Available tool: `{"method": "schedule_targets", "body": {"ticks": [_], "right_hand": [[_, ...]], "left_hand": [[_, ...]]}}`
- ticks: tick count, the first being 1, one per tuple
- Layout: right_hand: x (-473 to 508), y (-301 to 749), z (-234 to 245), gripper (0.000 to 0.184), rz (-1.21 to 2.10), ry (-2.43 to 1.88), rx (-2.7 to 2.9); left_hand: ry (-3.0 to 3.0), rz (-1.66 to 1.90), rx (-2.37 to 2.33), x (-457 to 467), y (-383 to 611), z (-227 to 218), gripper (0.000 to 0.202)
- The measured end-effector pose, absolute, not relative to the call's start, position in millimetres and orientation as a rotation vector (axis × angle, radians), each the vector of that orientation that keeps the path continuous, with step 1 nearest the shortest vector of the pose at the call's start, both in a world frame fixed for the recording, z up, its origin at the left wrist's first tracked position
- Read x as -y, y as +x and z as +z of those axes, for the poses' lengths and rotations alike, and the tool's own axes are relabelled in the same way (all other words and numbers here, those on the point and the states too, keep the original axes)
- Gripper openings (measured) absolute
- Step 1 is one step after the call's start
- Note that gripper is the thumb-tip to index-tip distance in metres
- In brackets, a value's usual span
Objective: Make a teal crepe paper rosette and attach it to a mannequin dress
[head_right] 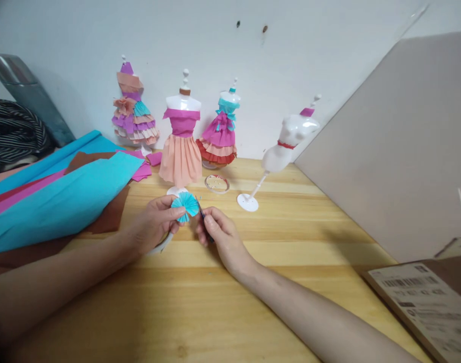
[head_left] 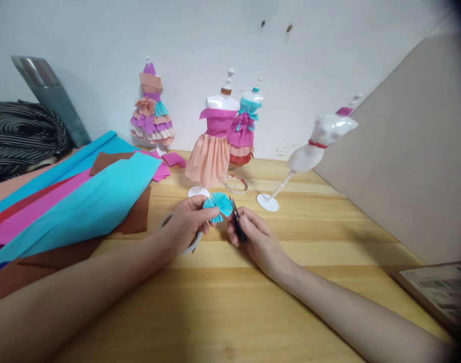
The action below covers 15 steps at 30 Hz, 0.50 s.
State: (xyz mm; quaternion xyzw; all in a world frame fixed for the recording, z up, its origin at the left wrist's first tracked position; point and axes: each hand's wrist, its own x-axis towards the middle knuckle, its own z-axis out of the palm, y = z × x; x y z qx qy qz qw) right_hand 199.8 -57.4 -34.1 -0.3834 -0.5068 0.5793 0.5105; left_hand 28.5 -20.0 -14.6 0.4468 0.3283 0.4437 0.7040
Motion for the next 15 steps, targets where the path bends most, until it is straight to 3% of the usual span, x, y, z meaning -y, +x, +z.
{"method": "schedule_targets", "body": {"ticks": [15], "right_hand": [[56.6, 196.6, -28.1, 0.041, 1.485, -0.92, 1.112]], "left_hand": [[1.051, 0.981, -0.753, 18.2, 27.4, -22.2, 0.024]]}}
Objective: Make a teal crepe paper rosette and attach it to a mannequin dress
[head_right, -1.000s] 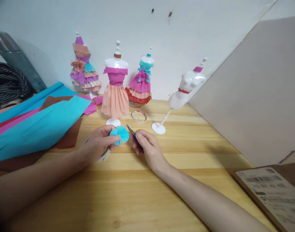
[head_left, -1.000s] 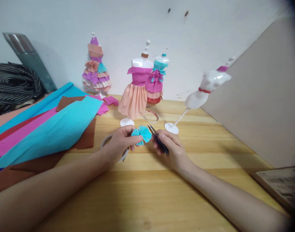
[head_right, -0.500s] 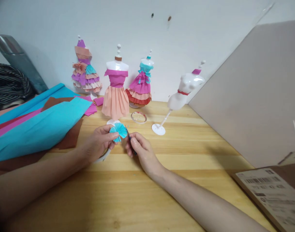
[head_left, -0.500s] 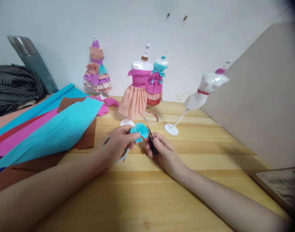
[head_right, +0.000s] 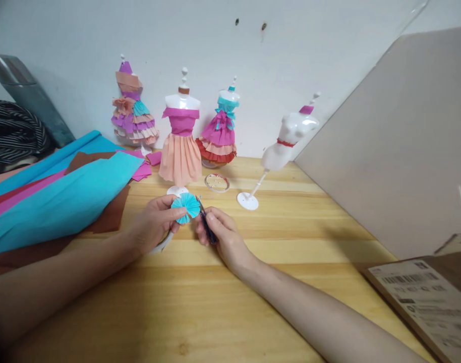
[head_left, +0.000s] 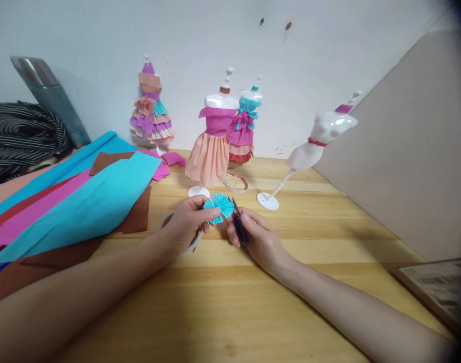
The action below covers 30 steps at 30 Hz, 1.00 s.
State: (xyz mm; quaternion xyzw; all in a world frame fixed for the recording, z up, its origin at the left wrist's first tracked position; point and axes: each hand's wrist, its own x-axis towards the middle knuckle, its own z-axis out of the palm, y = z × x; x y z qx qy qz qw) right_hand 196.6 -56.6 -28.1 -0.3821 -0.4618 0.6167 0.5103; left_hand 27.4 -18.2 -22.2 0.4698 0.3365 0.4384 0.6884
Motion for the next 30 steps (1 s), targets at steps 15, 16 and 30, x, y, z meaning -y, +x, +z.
{"method": "schedule_targets", "body": {"ticks": [15, 16, 30], "right_hand": [[55.8, 200.3, -33.8, 0.04, 1.459, -0.915, 1.139], [55.7, 200.0, -34.5, 0.039, 1.451, -0.913, 1.143], [43.5, 225.4, -20.2, 0.025, 0.603, -0.915, 1.893]], "left_hand": [[1.098, 1.011, -0.785, 20.3, 27.2, -21.0, 0.023], [1.09, 1.006, -0.79, 20.7, 27.5, -19.9, 0.023], [0.919, 0.809, -0.513, 13.6, 20.7, -17.2, 0.029]]}}
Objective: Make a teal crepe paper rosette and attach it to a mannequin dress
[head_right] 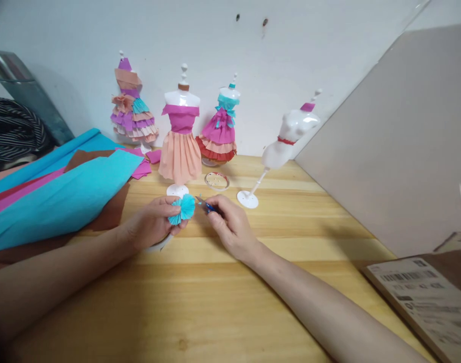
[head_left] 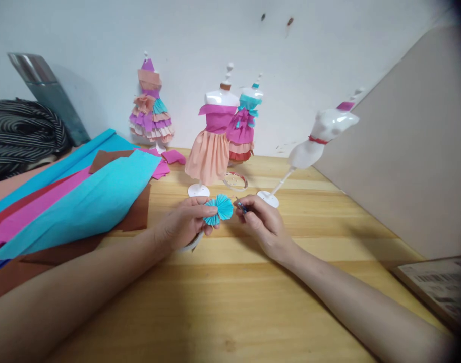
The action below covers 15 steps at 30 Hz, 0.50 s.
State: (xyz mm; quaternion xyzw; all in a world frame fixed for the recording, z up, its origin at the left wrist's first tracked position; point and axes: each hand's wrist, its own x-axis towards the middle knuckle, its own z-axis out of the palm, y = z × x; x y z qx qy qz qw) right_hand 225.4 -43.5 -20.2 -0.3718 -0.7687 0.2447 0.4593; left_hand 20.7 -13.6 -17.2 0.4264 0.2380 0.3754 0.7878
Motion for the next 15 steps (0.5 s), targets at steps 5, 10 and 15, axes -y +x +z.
{"method": "schedule_targets", "body": {"ticks": [5, 10, 15], "right_hand": [[44.2, 224.8, -13.2, 0.014, 0.292, -0.84, 2.108], [45.2, 224.4, -11.0, 0.013, 0.229, -0.864, 2.119], [43.1, 225.5, -12.9, 0.014, 0.205, -0.845, 2.145]], "left_hand": [[0.936, 0.784, -0.494, 13.7, 20.9, -18.0, 0.028], [0.952, 0.784, -0.475, 13.4, 21.5, -17.2, 0.026], [0.954, 0.781, -0.465, 13.5, 21.5, -18.6, 0.024]]}}
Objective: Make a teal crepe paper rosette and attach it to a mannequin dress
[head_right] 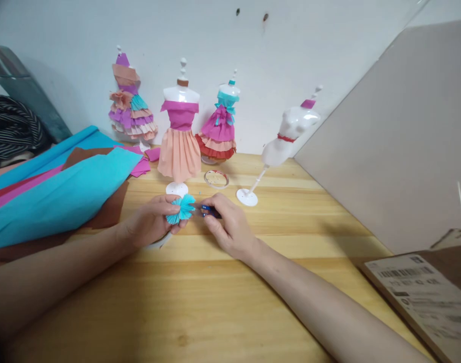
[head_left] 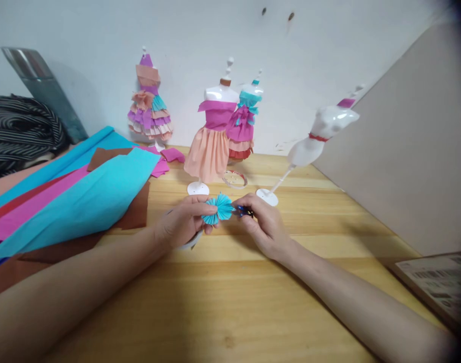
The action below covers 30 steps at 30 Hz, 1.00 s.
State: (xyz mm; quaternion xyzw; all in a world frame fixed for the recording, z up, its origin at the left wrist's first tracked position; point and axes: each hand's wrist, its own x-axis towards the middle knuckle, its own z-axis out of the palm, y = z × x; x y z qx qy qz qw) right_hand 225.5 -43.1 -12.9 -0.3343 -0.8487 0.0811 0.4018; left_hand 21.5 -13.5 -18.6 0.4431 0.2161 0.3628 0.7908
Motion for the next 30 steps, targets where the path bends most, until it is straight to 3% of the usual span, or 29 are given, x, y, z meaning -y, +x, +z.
{"method": "schedule_targets", "body": {"ticks": [30], "right_hand": [[45.9, 223.9, -14.5, 0.023, 0.067, -0.721, 2.186]], "left_hand": [[0.987, 0.727, -0.454, 12.7, 20.9, -18.2, 0.023]]}}
